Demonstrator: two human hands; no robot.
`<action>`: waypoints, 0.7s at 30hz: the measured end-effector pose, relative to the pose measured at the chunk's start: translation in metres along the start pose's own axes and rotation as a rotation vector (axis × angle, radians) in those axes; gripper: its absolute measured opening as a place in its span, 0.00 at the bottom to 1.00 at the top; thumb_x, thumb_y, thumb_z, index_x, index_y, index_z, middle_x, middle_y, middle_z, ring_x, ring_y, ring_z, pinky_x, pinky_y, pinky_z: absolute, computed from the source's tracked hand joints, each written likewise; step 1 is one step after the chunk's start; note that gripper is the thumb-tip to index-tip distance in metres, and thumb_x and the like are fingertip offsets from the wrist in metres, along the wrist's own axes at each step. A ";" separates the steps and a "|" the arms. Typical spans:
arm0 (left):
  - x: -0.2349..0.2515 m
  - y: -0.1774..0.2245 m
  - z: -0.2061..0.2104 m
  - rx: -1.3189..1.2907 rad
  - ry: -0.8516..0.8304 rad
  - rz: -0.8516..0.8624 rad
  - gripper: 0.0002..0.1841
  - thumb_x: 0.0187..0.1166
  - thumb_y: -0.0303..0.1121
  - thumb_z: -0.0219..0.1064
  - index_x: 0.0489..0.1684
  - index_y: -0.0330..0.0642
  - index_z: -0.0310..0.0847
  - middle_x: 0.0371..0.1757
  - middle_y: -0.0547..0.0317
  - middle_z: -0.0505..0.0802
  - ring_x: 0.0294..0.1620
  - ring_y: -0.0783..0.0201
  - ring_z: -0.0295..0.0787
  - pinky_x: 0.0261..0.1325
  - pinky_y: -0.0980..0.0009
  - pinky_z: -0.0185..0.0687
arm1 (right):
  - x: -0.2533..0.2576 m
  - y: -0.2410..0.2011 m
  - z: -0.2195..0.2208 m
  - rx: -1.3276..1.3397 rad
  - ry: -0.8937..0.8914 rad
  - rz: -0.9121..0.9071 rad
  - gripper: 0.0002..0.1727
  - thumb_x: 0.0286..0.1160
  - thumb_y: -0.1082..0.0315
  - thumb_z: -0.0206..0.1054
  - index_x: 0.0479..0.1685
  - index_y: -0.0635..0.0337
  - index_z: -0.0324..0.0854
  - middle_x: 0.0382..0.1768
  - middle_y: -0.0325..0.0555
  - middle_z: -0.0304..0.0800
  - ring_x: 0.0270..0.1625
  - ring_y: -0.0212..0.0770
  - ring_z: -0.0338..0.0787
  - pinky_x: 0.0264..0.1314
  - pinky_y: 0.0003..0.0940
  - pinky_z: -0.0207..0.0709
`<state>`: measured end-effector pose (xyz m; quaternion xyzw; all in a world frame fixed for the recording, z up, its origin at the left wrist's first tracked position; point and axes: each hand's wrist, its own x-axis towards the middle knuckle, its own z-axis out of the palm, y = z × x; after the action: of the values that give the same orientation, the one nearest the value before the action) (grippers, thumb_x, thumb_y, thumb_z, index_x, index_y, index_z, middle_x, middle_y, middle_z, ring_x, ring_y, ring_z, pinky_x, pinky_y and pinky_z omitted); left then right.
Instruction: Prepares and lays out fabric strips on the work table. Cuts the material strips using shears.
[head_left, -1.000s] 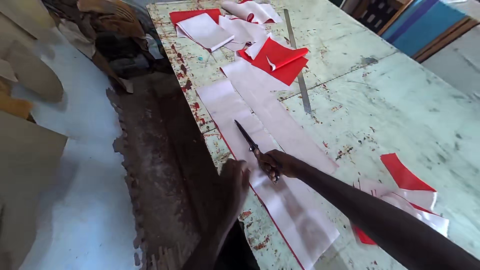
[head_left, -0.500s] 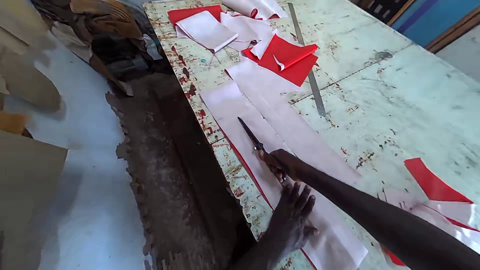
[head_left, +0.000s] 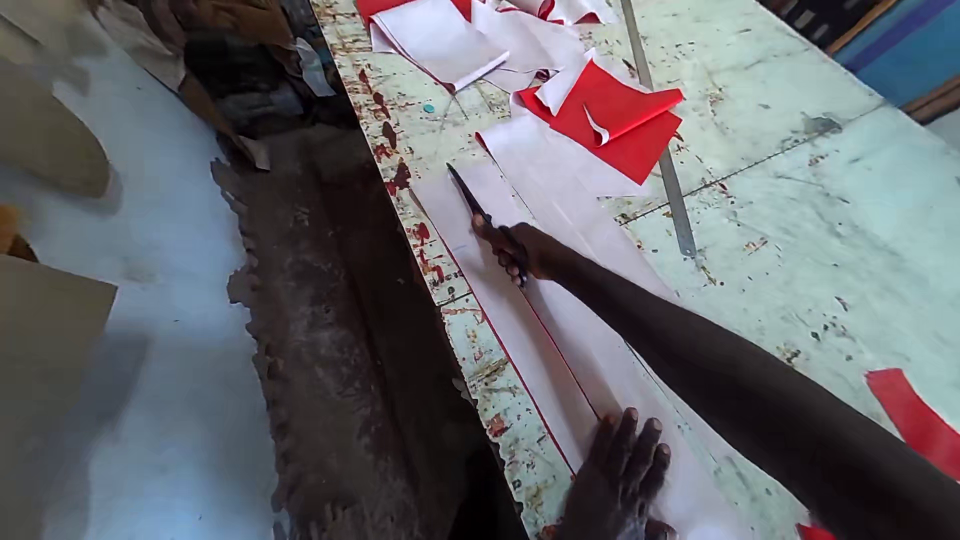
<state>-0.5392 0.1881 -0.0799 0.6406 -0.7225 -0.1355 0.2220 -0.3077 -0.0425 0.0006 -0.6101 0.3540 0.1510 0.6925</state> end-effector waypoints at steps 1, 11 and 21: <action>0.000 -0.001 0.001 0.006 0.008 0.006 0.43 0.83 0.68 0.47 0.94 0.50 0.57 0.97 0.56 0.54 0.97 0.44 0.38 0.94 0.41 0.36 | 0.008 -0.007 -0.001 -0.002 -0.003 -0.004 0.34 0.78 0.31 0.62 0.28 0.57 0.74 0.14 0.36 0.71 0.11 0.33 0.75 0.14 0.32 0.78; -0.003 0.004 -0.008 0.045 0.035 -0.019 0.45 0.79 0.72 0.49 0.92 0.52 0.62 0.95 0.56 0.61 0.96 0.44 0.45 0.93 0.37 0.40 | -0.168 0.072 0.014 -0.187 0.304 -0.308 0.22 0.76 0.49 0.73 0.38 0.62 0.80 0.18 0.43 0.78 0.16 0.37 0.77 0.20 0.34 0.77; 0.004 -0.094 -0.079 -0.127 0.213 -0.042 0.22 0.86 0.37 0.60 0.75 0.39 0.80 0.80 0.48 0.81 0.87 0.51 0.69 0.91 0.51 0.58 | -0.499 0.444 0.077 -0.312 0.908 0.407 0.41 0.51 0.31 0.82 0.46 0.62 0.86 0.31 0.53 0.88 0.35 0.53 0.88 0.41 0.61 0.81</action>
<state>-0.4194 0.1773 -0.0564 0.6510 -0.6712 -0.1168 0.3346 -0.9206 0.2352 0.0097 -0.6288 0.7035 0.0538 0.3268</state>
